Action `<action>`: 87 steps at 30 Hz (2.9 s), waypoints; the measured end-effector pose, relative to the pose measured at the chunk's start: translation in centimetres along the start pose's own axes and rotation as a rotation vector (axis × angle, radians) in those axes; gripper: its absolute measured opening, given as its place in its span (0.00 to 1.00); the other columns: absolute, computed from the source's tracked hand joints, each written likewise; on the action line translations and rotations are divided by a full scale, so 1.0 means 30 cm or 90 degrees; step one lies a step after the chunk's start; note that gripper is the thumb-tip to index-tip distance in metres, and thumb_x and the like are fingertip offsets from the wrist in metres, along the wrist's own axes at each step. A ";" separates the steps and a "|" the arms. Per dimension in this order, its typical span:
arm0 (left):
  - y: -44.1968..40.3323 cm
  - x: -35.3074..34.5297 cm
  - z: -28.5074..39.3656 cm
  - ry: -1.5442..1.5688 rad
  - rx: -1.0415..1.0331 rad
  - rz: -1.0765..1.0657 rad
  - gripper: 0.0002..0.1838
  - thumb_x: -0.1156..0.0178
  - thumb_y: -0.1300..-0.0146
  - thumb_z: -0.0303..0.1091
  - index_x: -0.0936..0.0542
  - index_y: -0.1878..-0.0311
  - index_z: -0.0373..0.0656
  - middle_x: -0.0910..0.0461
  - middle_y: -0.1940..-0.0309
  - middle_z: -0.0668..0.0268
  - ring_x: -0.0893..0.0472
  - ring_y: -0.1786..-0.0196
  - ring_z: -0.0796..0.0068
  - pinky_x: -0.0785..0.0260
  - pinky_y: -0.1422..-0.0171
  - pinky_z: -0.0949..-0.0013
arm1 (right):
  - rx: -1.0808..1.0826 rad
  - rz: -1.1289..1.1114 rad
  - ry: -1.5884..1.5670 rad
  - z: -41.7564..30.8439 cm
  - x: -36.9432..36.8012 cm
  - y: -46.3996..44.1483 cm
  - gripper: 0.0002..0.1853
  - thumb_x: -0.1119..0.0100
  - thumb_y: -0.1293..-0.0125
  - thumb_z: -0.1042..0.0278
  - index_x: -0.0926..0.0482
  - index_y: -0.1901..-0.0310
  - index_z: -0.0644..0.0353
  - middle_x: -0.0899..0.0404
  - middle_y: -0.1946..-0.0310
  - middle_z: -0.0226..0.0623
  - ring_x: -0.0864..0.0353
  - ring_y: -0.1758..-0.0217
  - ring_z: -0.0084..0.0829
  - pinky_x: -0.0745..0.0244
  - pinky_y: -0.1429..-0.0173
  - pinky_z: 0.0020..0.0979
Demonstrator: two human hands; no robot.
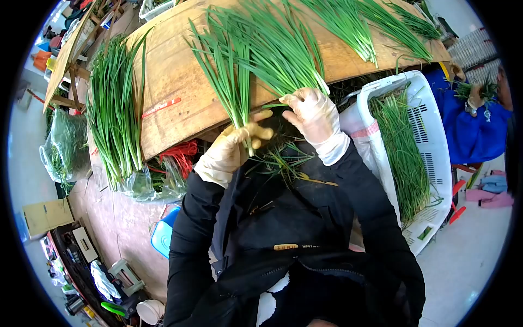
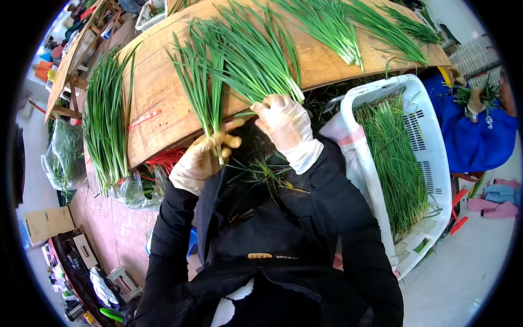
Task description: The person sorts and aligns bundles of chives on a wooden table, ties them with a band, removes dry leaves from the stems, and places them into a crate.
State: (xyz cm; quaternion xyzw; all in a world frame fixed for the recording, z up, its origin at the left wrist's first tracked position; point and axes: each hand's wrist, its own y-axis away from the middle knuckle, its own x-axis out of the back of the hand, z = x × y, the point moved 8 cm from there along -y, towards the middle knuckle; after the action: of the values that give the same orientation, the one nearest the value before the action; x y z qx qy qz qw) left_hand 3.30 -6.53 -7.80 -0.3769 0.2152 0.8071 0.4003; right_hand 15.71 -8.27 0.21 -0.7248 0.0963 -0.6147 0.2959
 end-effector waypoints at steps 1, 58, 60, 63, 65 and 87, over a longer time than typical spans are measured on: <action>-0.013 -0.007 -0.013 0.007 0.027 -0.017 0.32 0.45 0.42 0.46 0.37 0.42 0.30 0.24 0.70 0.68 0.32 0.75 0.84 0.37 0.67 0.85 | 0.000 -0.006 0.008 0.002 -0.012 0.001 0.06 0.44 0.46 0.65 0.26 0.66 0.52 0.30 0.70 0.29 0.27 0.65 0.32 0.30 0.66 0.32; -0.055 0.031 -0.142 0.072 0.133 0.231 0.13 0.38 0.46 0.36 0.24 0.57 0.47 0.23 0.62 0.72 0.25 0.56 0.75 0.33 0.52 0.67 | -0.286 -0.281 -0.411 -0.027 -0.090 0.099 0.12 0.43 0.47 0.58 0.24 0.74 0.59 0.23 0.74 0.39 0.24 0.72 0.40 0.29 0.68 0.36; -0.067 -0.005 -0.108 0.062 0.072 0.189 0.12 0.38 0.46 0.36 0.24 0.59 0.46 0.23 0.60 0.71 0.26 0.54 0.73 0.34 0.50 0.64 | -0.171 0.001 -0.381 -0.036 -0.009 0.089 0.10 0.44 0.47 0.62 0.26 0.75 0.59 0.24 0.77 0.39 0.24 0.73 0.40 0.30 0.71 0.35; -0.093 0.029 -0.096 0.107 0.039 0.128 0.12 0.41 0.44 0.36 0.25 0.59 0.41 0.23 0.59 0.63 0.24 0.54 0.68 0.32 0.48 0.59 | 0.003 -0.017 -0.318 -0.117 0.082 0.119 0.07 0.42 0.49 0.65 0.27 0.78 0.56 0.28 0.81 0.32 0.25 0.76 0.33 0.31 0.74 0.29; -0.071 0.059 -0.073 0.108 0.071 0.185 0.13 0.42 0.43 0.37 0.25 0.60 0.39 0.24 0.56 0.60 0.23 0.54 0.66 0.30 0.49 0.60 | -0.014 -0.217 -0.443 -0.141 0.079 0.199 0.08 0.41 0.50 0.62 0.26 0.77 0.57 0.25 0.77 0.31 0.24 0.72 0.32 0.29 0.71 0.29; -0.037 0.057 -0.042 -0.021 0.070 0.249 0.14 0.38 0.46 0.36 0.25 0.60 0.38 0.35 0.86 0.76 0.38 0.85 0.85 0.44 0.76 0.78 | -0.320 -0.615 -0.721 -0.066 -0.193 0.527 0.09 0.58 0.39 0.67 0.26 0.65 0.57 0.23 0.77 0.32 0.27 0.80 0.26 0.32 0.72 0.28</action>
State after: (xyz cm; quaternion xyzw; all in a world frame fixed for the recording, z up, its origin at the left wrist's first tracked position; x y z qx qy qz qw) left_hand 4.08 -5.86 -9.97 -0.2920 0.3218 0.8626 0.2591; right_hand 16.06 -18.72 -13.13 -0.9346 -0.2591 -0.1718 -0.1730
